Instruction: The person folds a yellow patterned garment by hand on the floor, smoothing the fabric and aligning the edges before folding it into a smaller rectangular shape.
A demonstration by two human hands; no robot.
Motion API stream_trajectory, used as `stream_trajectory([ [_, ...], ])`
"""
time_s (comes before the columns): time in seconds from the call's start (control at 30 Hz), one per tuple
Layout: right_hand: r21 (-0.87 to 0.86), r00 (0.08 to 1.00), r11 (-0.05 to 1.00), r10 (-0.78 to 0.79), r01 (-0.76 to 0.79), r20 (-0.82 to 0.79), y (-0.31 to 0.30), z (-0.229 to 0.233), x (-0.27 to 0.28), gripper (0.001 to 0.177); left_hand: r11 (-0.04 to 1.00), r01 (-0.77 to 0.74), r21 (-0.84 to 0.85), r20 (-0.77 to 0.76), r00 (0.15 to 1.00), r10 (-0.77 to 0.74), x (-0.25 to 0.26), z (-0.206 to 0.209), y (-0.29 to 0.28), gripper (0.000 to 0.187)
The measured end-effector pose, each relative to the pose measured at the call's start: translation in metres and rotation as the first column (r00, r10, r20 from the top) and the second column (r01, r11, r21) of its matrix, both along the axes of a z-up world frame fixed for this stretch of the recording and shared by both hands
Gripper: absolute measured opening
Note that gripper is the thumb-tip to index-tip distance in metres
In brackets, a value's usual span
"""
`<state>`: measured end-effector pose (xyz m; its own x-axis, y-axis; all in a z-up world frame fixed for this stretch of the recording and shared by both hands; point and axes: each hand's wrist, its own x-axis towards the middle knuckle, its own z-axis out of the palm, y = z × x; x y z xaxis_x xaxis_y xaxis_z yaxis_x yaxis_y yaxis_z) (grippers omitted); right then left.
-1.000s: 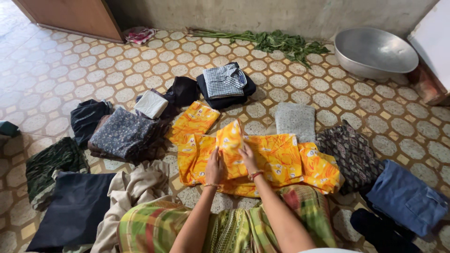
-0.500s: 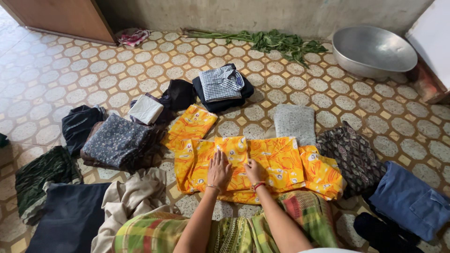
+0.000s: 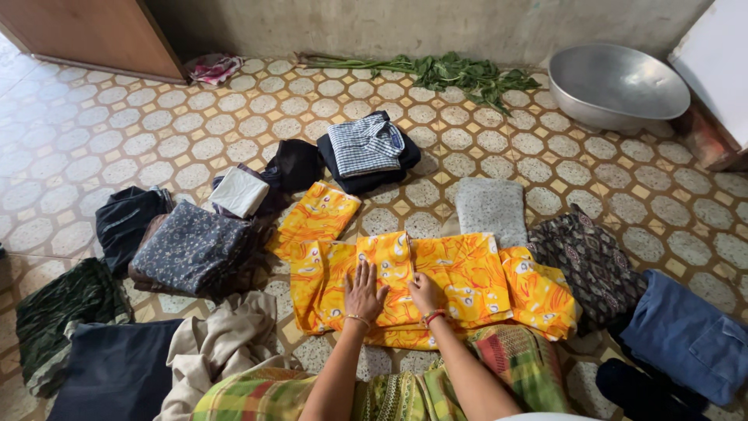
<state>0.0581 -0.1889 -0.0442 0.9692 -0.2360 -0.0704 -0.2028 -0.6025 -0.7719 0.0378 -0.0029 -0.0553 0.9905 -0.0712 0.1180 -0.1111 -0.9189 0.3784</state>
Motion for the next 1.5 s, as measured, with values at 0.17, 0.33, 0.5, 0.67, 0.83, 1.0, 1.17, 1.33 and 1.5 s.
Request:
stream_trajectory([
  [0.17, 0.161, 0.996, 0.987, -0.028, 0.014, 0.084, 0.001, 0.0, -0.002, 0.035, 0.998, 0.057, -0.017, -0.003, 0.998, -0.057, -0.004, 0.014, -0.006, 0.075],
  [0.33, -0.034, 0.994, 0.995, -0.089, 0.092, 0.071, -0.002, 0.001, -0.004, 0.028, 0.991, 0.13, -0.035, -0.011, 0.991, -0.13, -0.01, 0.024, -0.024, 0.073],
  [0.5, -0.026, 0.967, 0.997, -0.067, 0.076, 0.245, -0.013, 0.006, -0.003, 0.034, 0.985, 0.172, 0.003, -0.092, 0.981, -0.171, -0.015, 0.018, -0.021, 0.077],
  [0.67, -0.572, 0.923, 0.725, -0.293, 0.385, 0.25, -0.095, 0.031, 0.0, 0.058, 0.982, 0.181, 0.043, -0.171, 0.97, -0.172, -0.026, 0.025, -0.024, 0.081],
  [0.83, -0.548, 0.837, 0.786, -0.483, 0.285, -0.256, -0.144, 0.053, -0.01, 0.079, 0.944, 0.331, 0.002, -0.148, 0.933, -0.327, -0.035, 0.035, -0.038, 0.079],
  [1.0, -0.431, 0.807, 0.865, -0.438, 0.258, -0.396, -0.159, 0.061, -0.02, 0.065, 0.915, 0.404, 0.007, -0.136, 0.906, -0.4, -0.056, 0.029, -0.052, 0.077],
  [1.17, -0.194, 0.946, 0.927, -0.308, 0.322, 0.098, -0.128, 0.063, -0.017, 0.044, 0.909, 0.414, 0.041, -0.173, 0.899, -0.402, -0.057, 0.026, -0.051, 0.076],
  [1.33, -0.226, 0.955, 0.962, -0.086, 0.153, 0.283, -0.027, 0.058, -0.009, 0.038, 0.9, 0.313, -0.305, -0.173, 0.911, -0.375, -0.028, 0.006, -0.05, 0.078],
  [1.5, -0.294, 0.915, 0.94, 0.264, -0.173, 0.305, 0.091, 0.038, -0.014, 0.035, -0.001, -0.373, -0.928, -0.363, 0.904, -0.225, 0.016, -0.004, 0.0, 0.09],
])
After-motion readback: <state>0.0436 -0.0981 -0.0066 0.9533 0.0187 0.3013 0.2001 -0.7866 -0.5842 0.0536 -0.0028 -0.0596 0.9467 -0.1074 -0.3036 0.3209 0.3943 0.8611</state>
